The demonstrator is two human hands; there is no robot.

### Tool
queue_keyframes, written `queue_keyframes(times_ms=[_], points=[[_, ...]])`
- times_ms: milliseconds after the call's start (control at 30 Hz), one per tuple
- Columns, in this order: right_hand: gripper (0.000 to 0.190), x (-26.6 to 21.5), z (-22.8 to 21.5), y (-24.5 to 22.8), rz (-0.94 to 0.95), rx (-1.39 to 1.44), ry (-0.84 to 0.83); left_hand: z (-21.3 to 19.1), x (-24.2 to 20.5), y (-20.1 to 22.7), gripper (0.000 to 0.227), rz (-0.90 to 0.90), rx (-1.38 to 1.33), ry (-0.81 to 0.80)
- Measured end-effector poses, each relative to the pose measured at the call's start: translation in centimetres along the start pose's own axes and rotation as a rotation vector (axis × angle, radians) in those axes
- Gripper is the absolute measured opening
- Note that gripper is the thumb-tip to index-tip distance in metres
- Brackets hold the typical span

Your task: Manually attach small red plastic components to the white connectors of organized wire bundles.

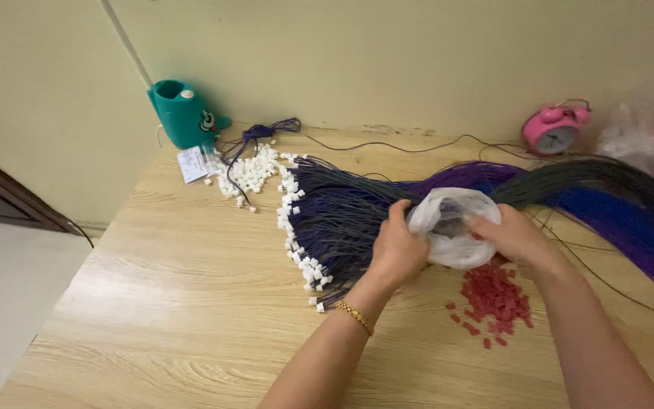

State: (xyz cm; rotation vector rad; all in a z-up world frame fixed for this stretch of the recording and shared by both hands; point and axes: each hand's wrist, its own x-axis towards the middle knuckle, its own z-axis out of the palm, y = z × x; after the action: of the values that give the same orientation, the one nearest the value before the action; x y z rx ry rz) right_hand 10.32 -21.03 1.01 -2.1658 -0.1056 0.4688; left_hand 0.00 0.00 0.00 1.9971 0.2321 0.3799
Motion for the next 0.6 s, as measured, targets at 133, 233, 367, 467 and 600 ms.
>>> queue_keyframes(times_ms=[133, 233, 367, 467, 600], points=[[0.031, -1.2, 0.3, -1.6, -0.007, 0.308, -0.037, -3.8, -0.9, 5.1, 0.059, -0.335, -0.286, -0.247], [0.037, -0.7, -0.2, -1.5, -0.132, -0.228, 0.268, -2.3, 1.5, 2.2, 0.045, -0.357, -0.512, -0.348], [0.043, -1.5, -0.6, -4.6, -0.073, -0.035, 0.183, -2.7, 7.6, -0.9, 0.033, -0.419, -0.768, -0.351], [0.055, -2.9, -1.4, -6.7, -0.202, 0.368, 0.064, -6.1, 13.4, -3.0, 0.025, -0.424, -0.856, -0.274], [0.062, -4.4, -2.2, -5.6, -0.184, 0.310, 0.072, -9.0, 25.8, -14.9, 0.026, 0.026, -0.302, -0.178]])
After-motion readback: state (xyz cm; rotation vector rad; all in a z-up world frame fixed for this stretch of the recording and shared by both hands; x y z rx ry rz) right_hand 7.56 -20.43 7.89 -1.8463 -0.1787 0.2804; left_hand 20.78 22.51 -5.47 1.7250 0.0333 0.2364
